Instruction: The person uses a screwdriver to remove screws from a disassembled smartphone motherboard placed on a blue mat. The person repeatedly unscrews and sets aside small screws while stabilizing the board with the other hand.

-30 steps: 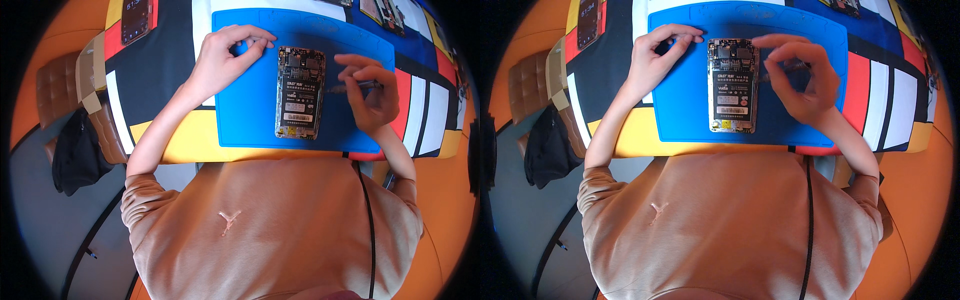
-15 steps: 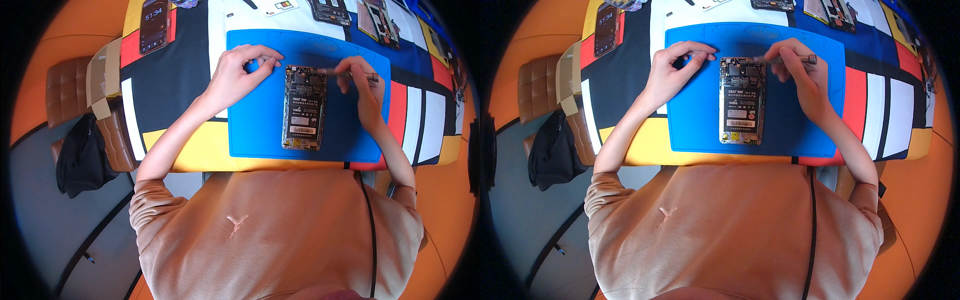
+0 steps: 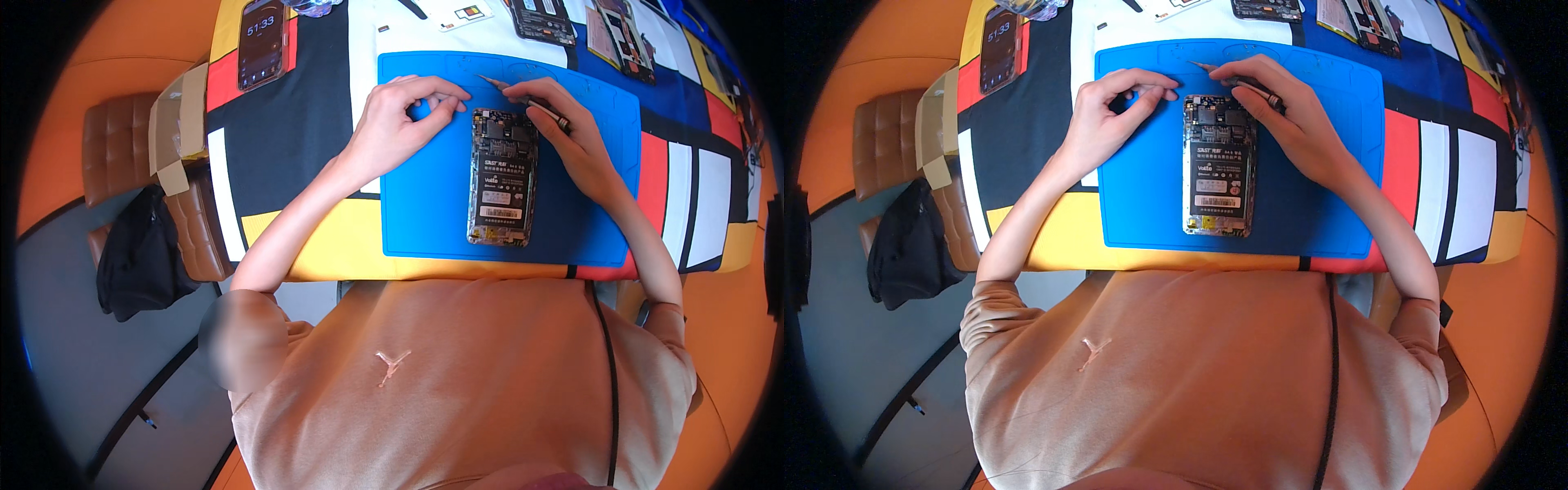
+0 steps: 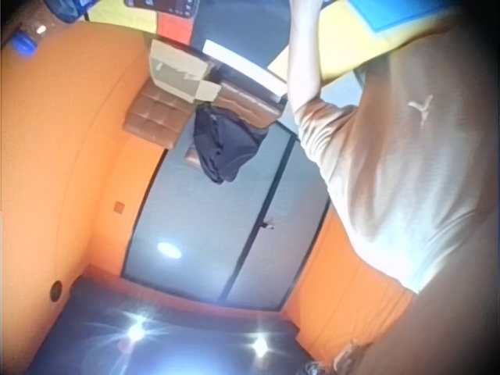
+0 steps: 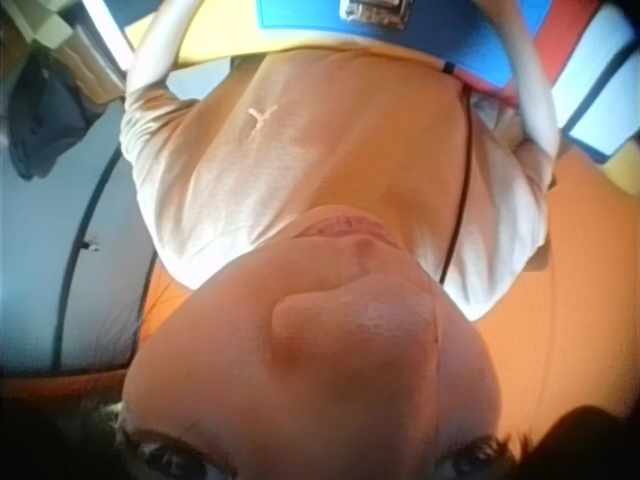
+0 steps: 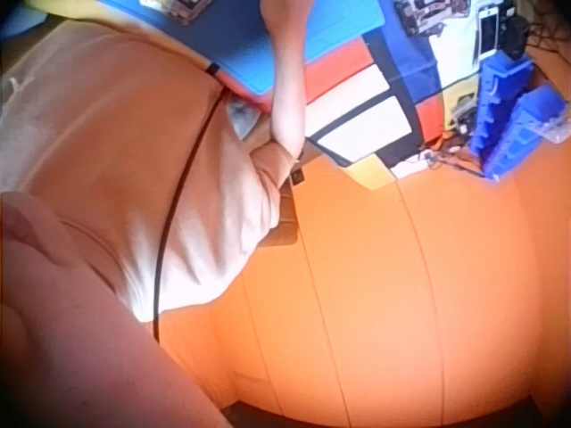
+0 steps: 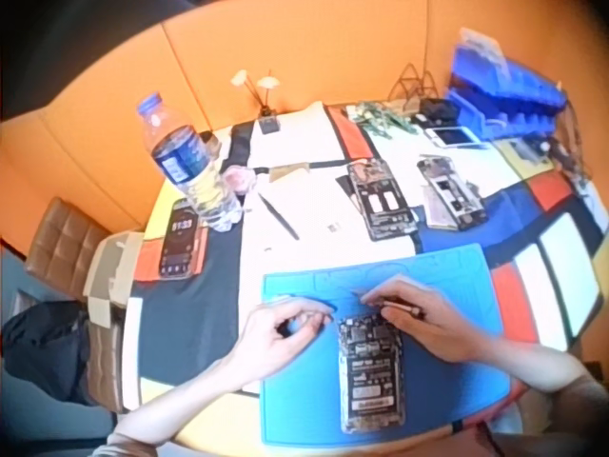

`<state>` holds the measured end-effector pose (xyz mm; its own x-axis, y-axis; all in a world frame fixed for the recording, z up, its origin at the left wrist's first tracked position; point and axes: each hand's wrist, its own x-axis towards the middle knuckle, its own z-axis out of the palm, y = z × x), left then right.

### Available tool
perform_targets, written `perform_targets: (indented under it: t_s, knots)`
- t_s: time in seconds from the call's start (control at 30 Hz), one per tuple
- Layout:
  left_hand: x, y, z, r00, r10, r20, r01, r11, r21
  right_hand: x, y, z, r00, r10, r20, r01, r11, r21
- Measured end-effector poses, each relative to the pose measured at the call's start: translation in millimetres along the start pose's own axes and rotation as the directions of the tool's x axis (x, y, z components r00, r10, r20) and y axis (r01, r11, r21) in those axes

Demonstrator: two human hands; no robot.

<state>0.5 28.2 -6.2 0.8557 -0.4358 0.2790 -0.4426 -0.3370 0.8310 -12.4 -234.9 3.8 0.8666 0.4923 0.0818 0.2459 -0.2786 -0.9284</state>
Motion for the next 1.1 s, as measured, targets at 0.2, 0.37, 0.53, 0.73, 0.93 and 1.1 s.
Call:
perform_targets:
  t_s: [0.2,0.37,0.53,0.73,0.93,1.1]
  knots:
    - [-0.3,4.4,-5.5,0.992,-0.088,0.093,0.082,0.995,0.060,-2.8,6.5,-3.6,0.998,-0.009,-0.066,0.018,0.991,0.135]
    - [-0.2,4.9,-5.7,0.993,-0.074,0.091,0.068,0.996,0.061,-6.0,11.5,-18.8,0.996,0.081,-0.043,-0.070,0.973,0.222]
    - [-0.9,7.8,-4.8,0.991,-0.089,0.103,0.077,0.991,0.110,-8.7,12.7,-16.8,0.999,0.030,-0.026,-0.017,0.917,0.398]
    - [0.8,5.6,-3.1,0.988,0.061,0.143,-0.090,0.975,0.205,-8.7,10.1,-8.6,0.999,0.029,0.036,-0.039,0.943,0.330]
    - [0.0,0.0,-0.4,0.991,0.078,0.111,-0.094,0.985,0.145,-9.2,8.8,-6.1,0.997,0.048,0.055,-0.061,0.958,0.280]
    - [-0.3,-1.5,-0.4,0.990,0.102,0.098,-0.115,0.984,0.135,-8.6,8.4,-7.0,0.996,0.052,0.078,-0.072,0.959,0.275]
